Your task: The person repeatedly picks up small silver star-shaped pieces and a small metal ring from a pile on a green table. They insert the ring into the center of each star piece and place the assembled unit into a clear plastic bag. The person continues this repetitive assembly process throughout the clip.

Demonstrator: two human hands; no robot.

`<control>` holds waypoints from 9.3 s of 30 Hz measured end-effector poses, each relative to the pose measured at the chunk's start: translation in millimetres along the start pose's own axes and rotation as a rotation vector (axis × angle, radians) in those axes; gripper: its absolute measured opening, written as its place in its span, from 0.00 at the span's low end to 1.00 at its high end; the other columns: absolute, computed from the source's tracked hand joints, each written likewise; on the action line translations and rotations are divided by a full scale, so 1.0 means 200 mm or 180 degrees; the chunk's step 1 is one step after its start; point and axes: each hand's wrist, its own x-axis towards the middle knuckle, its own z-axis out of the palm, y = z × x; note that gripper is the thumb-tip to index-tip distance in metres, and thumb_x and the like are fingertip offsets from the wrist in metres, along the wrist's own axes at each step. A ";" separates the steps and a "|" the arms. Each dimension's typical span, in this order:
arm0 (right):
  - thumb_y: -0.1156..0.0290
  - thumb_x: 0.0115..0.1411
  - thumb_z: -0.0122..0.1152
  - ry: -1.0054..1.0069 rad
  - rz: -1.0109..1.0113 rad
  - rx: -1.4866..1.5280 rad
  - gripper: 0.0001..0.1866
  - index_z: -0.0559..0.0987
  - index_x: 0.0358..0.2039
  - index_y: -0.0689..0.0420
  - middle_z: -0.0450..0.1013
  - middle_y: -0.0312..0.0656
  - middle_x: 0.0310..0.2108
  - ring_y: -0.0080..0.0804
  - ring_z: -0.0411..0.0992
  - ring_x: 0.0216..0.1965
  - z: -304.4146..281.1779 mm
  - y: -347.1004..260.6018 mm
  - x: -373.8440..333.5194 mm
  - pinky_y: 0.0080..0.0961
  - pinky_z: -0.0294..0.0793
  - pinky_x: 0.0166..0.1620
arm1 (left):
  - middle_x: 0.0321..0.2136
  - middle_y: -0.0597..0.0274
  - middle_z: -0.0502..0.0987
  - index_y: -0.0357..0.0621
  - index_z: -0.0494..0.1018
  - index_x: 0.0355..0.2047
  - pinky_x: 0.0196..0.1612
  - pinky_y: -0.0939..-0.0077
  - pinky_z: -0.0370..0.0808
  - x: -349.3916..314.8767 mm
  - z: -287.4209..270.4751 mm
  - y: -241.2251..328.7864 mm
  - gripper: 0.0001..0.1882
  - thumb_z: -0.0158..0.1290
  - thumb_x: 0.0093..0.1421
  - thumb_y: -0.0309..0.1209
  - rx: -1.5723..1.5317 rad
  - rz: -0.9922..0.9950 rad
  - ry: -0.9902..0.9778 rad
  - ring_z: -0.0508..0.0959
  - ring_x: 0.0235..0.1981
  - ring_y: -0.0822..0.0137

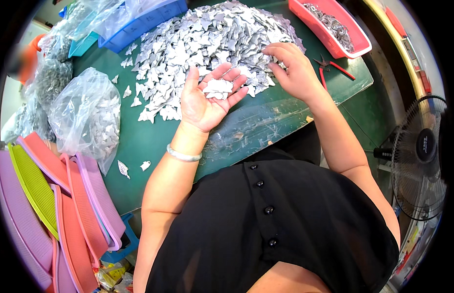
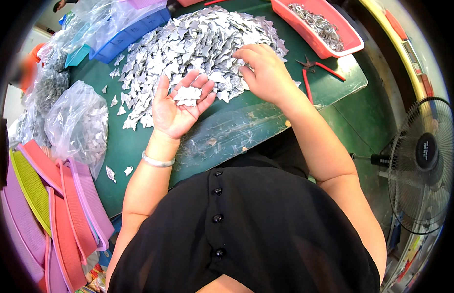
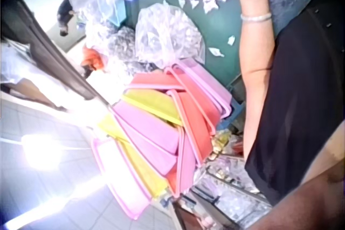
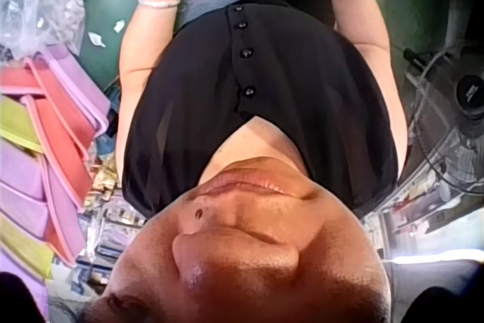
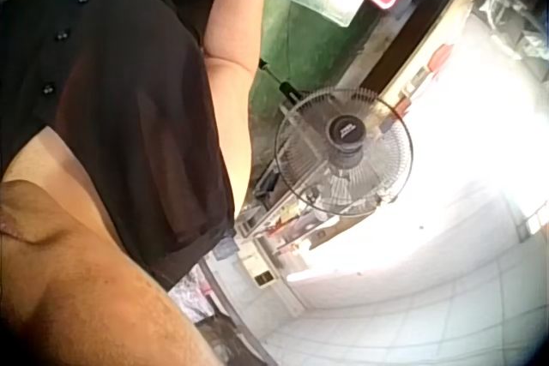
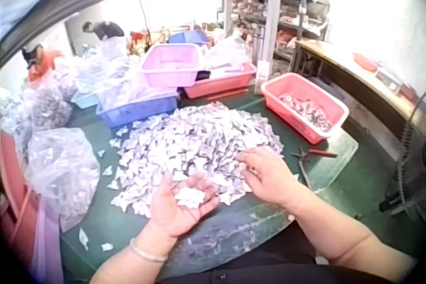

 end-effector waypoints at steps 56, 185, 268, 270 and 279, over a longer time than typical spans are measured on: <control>0.73 0.39 0.57 -0.0314 -0.0784 -0.0656 0.13 0.71 0.30 0.56 0.65 0.40 0.29 0.36 0.68 0.30 0.13 0.06 0.09 0.29 0.71 0.33 | 0.26 0.66 0.74 0.38 0.72 0.36 0.32 0.82 0.70 0.04 0.05 0.02 0.10 0.48 0.56 0.29 0.4418 0.0729 0.1053 0.72 0.27 0.75; 0.69 0.39 0.63 -0.1542 0.0054 -0.0843 0.32 0.66 0.48 0.49 0.62 0.47 0.44 0.47 0.61 0.47 0.02 0.06 0.39 0.35 0.64 0.48 | 0.27 0.57 0.75 0.35 0.72 0.36 0.32 0.82 0.69 -0.57 0.51 0.75 0.10 0.51 0.52 0.26 0.7096 0.3588 0.1660 0.73 0.28 0.73; 0.77 0.55 0.47 -0.1042 0.0959 0.4256 0.07 0.72 0.33 0.63 0.71 0.46 0.37 0.29 0.72 0.36 0.21 -0.35 0.25 0.21 0.70 0.35 | 0.47 0.50 0.64 0.34 0.53 0.49 0.57 0.50 0.56 -0.12 -0.04 0.09 0.21 0.36 0.61 0.37 -0.0099 0.0651 0.0140 0.63 0.50 0.52; 0.76 0.56 0.47 -0.1097 0.0787 0.3460 0.07 0.72 0.33 0.62 0.71 0.43 0.37 0.25 0.71 0.36 0.20 -0.36 0.26 0.19 0.70 0.34 | 0.47 0.48 0.63 0.34 0.51 0.50 0.57 0.50 0.56 -0.12 -0.05 0.09 0.23 0.36 0.61 0.38 -0.0120 0.0608 0.0058 0.63 0.50 0.52; 0.78 0.56 0.46 -0.1021 0.0379 0.3136 0.10 0.74 0.37 0.63 0.71 0.42 0.41 0.25 0.67 0.43 0.10 -0.38 0.27 0.23 0.65 0.46 | 0.47 0.44 0.63 0.32 0.52 0.52 0.57 0.51 0.56 -0.15 -0.02 0.09 0.25 0.36 0.61 0.40 -0.0133 0.0609 -0.0090 0.62 0.52 0.49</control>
